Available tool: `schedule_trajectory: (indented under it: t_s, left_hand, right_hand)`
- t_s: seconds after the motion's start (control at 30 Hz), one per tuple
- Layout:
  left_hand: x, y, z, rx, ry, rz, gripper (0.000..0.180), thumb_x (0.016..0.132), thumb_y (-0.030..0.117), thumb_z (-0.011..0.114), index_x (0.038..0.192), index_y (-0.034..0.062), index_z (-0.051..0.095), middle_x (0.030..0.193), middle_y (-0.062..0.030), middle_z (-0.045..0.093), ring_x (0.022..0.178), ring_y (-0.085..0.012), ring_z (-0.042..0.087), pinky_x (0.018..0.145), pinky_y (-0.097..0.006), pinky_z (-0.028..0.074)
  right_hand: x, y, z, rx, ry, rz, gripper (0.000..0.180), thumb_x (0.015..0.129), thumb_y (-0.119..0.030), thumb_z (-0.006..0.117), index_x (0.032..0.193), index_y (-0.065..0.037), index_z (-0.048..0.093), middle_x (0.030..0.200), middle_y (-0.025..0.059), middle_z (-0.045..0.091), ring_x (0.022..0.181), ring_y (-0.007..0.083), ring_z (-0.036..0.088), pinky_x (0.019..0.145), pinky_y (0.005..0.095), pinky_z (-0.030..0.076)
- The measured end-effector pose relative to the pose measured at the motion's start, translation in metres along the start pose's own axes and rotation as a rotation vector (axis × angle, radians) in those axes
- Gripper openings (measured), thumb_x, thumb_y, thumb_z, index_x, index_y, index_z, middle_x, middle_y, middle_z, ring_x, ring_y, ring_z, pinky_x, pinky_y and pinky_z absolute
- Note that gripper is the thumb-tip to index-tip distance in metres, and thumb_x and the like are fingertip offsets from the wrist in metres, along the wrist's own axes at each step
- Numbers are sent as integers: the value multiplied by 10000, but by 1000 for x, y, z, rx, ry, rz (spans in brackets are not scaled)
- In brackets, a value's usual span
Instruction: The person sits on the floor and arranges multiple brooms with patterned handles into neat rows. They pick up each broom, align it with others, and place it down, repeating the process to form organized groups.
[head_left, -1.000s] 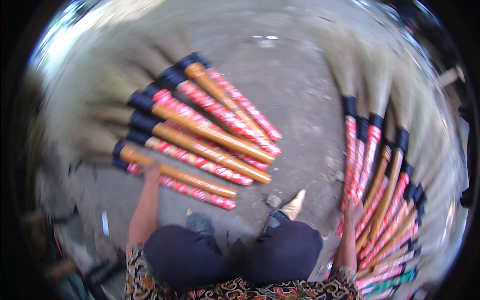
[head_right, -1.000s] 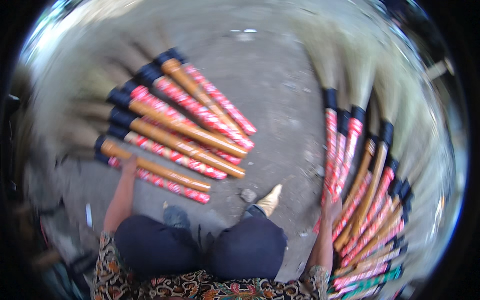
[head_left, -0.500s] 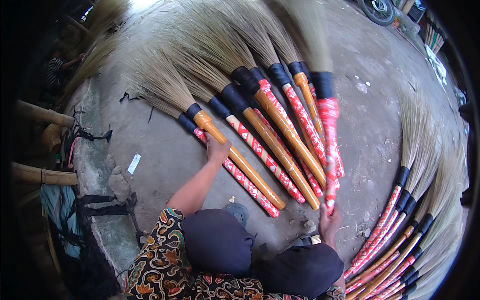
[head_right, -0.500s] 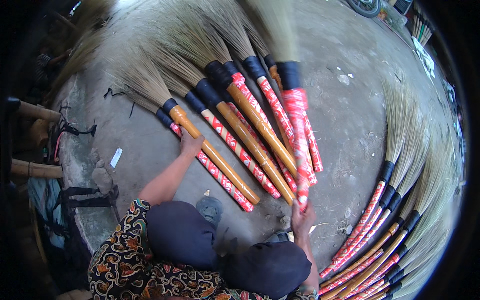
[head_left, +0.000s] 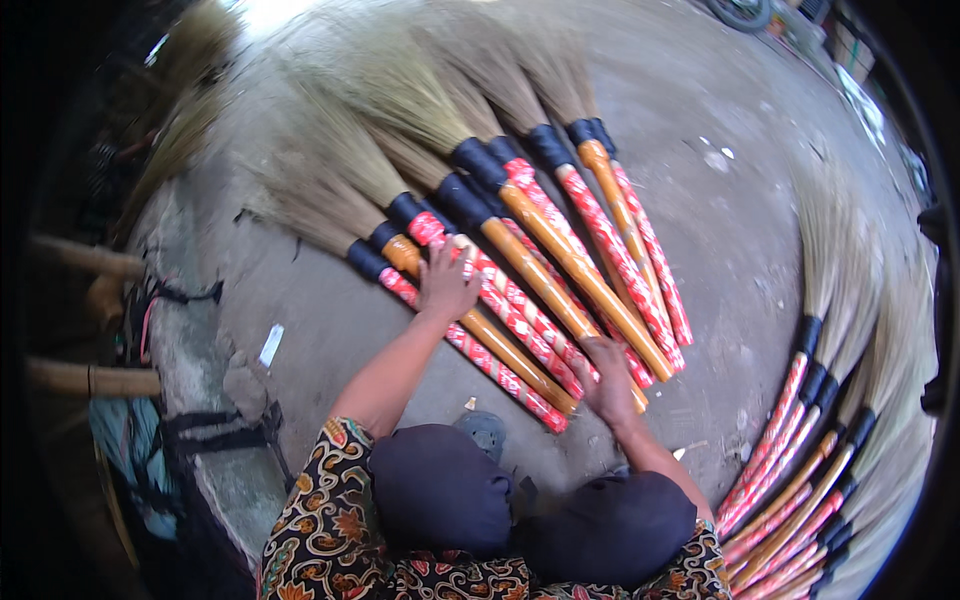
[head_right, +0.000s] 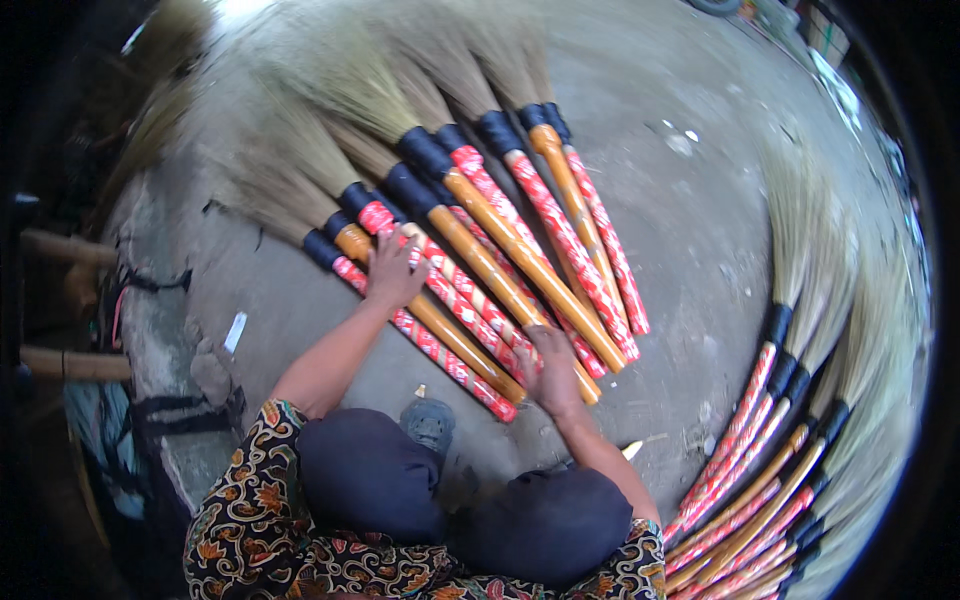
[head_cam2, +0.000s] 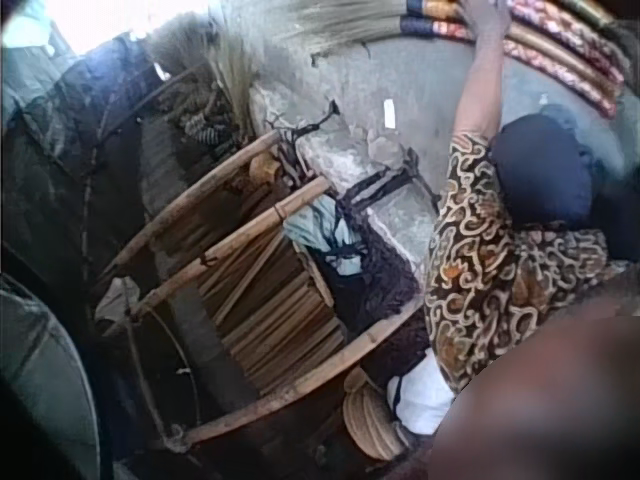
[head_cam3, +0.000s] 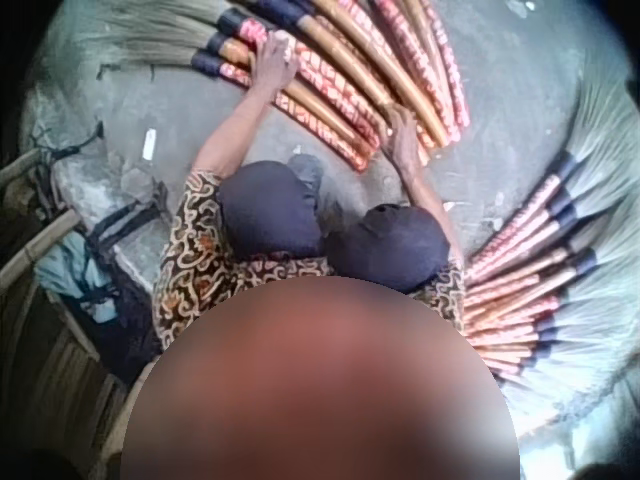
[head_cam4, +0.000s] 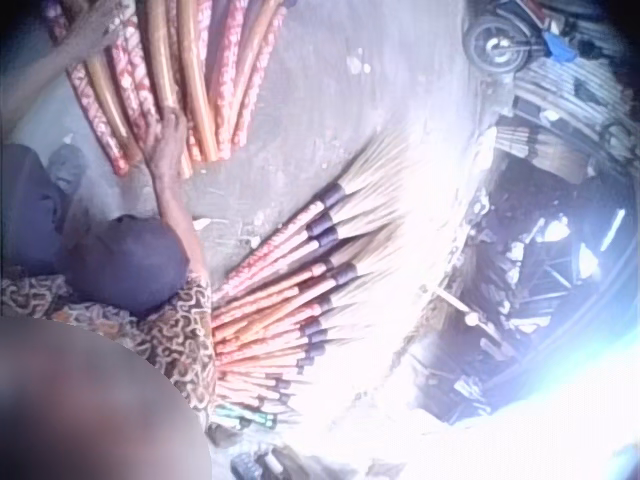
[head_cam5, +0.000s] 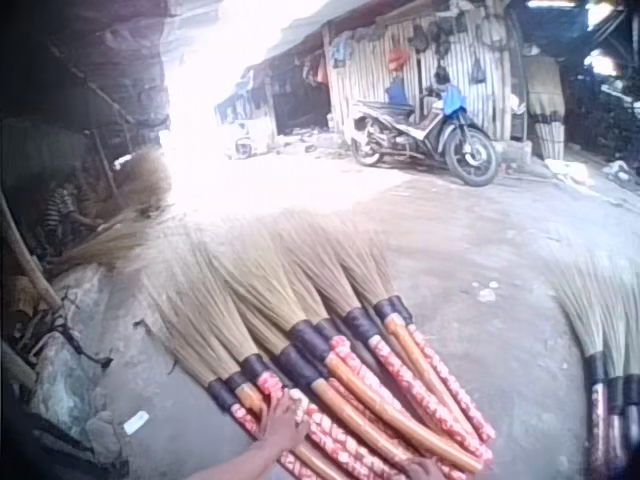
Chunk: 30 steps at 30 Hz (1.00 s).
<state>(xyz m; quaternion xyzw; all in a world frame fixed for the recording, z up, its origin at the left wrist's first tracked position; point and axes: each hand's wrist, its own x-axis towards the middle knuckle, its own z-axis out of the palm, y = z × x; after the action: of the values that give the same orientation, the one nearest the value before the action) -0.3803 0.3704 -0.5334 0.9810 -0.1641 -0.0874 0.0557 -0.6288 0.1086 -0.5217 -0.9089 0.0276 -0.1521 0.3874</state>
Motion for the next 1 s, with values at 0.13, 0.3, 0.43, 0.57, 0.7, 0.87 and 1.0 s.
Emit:
schedule_trajectory:
  t_s: [0.13,0.3,0.43,0.57,0.7,0.87,1.0]
  left_hand:
    - [8,-24,44,114,122,73,687,1006,496,564,1549,79,495,1675,-210,307,1548,-461,252,1243,-591,251]
    - [24,-46,69,-289,202,258,817,951,586,659,1579,105,456,1697,-166,325,1592,-428,174,1214,-722,179]
    - [18,-33,53,-2,153,133,628,1032,387,608,1529,20,493,1684,-281,239,1546,-557,167,1271,-585,201]
    - [13,-14,34,16,55,68,614,1044,371,594,1525,1,496,1698,-284,194,1552,-557,143,1275,-573,196]
    - [12,-12,39,17,64,87,632,1027,374,617,1515,-11,503,1694,-285,201,1563,-524,151,1285,-562,173]
    - [7,-21,58,-110,170,123,622,986,366,670,1448,-37,563,1641,-281,305,1536,-485,247,1283,-584,148]
    - [1,3,31,-139,251,86,639,909,310,697,1428,-35,557,1530,-291,463,1461,-459,392,1267,-551,244]
  right_hand:
    - [-90,92,-114,-488,369,446,430,984,-183,666,1356,16,583,1322,265,607,1269,456,553,1081,528,455]
    - [-281,148,-222,-865,522,1467,574,953,-313,718,1391,15,544,1395,323,531,1313,459,530,1112,507,447]
    - [-353,151,-237,-793,371,1662,568,917,-350,745,1311,12,554,1397,315,532,1312,462,533,1081,507,474]
    - [-358,157,-246,-673,446,1579,538,868,-343,767,1218,14,569,1270,318,614,1195,475,607,997,522,516]
    - [-339,171,-246,-608,515,1441,501,866,-326,726,1179,28,560,1106,327,683,1036,504,664,923,554,527]
    - [-290,152,-212,-279,710,1183,546,948,-286,668,1332,87,561,1181,291,669,1113,419,648,997,472,485]
    - [-263,91,-189,-357,714,1009,507,988,-220,665,1365,101,559,1254,278,638,1167,384,613,1058,443,443]
